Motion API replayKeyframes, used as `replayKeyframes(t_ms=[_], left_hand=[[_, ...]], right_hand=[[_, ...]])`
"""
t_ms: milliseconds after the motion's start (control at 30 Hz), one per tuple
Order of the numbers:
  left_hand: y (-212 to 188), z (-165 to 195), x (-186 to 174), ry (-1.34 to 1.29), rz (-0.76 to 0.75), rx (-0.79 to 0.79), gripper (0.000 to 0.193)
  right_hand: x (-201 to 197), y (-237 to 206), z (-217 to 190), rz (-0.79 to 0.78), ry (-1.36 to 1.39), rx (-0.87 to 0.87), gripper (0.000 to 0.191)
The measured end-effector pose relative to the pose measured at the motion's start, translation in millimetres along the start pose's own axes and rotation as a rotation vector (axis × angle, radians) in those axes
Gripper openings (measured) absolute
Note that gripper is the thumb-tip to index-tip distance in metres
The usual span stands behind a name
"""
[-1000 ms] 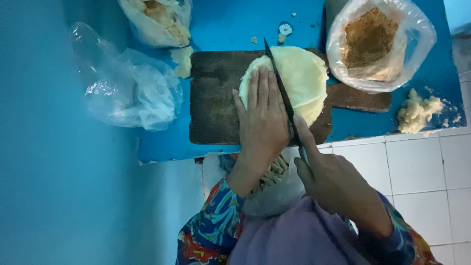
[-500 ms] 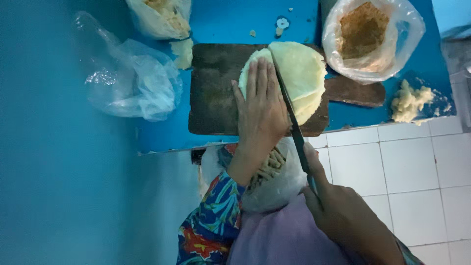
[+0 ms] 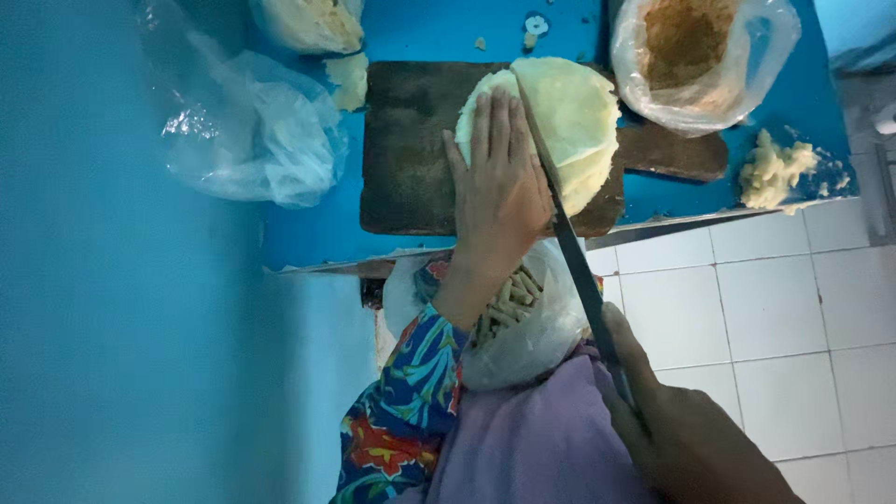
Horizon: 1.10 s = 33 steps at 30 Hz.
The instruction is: The person tears apart soft white spongy cakes by hand over a wooden board, peeling off pieces and setting them aside, then uses a knife to slice the cakes into smaller wedge-shaped pieces on the board. Cut pieces are placed on the table beside the board.
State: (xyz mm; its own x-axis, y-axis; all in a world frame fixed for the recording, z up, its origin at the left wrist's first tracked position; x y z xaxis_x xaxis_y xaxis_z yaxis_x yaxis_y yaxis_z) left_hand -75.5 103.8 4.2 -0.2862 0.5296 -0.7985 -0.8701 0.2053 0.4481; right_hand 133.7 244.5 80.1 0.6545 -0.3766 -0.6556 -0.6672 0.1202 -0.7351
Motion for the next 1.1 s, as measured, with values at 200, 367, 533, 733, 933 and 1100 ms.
replayKeyframes(t_ms=[200, 367, 533, 733, 933, 1100], left_hand=[[0.0, 1.1, -2.3, -0.023, -0.066, -0.003, 0.064], [-0.1, 0.9, -4.7, 0.051, -0.094, 0.035, 0.065], [3.9, -0.1, -5.7, 0.020, -0.130, 0.011, 0.073], [-2.4, 1.9, -7.0, 0.009, -0.111, 0.001, 0.063], [-6.1, 3.1, -4.7, -0.034, -0.067, 0.002, 0.064], [0.0, 0.1, -20.4, -0.025, -0.106, 0.009, 0.067]], right_hand=[[-26.3, 14.2, -22.4, 0.109, 0.061, -0.117, 0.092], [-68.0, 53.0, -57.1, 0.309, 0.000, -0.274, 0.089], [-100.0, 77.7, -88.5, 0.454, -0.023, -0.536, 0.084], [-43.4, 45.3, -54.0, 0.123, 0.009, -0.241, 0.094], [-2.9, 48.3, -41.1, 0.078, 0.076, -0.272, 0.084], [-16.6, 6.3, 17.0, 0.077, 0.093, -0.204, 0.076]])
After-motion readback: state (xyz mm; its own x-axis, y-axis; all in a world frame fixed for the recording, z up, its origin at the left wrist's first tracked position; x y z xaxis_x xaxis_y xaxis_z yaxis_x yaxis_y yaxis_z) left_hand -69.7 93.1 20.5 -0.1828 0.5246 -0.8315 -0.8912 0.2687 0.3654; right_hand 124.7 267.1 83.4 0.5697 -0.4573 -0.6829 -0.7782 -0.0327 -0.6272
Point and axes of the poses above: each hand's wrist, its own y-axis towards the middle knuckle, its own x-axis out of the palm, z = x × y, the point moved 2 cm from there along y, towards the middle knuckle, and after that the axes turned 2 degrees about -z, right-handed, at the moved point
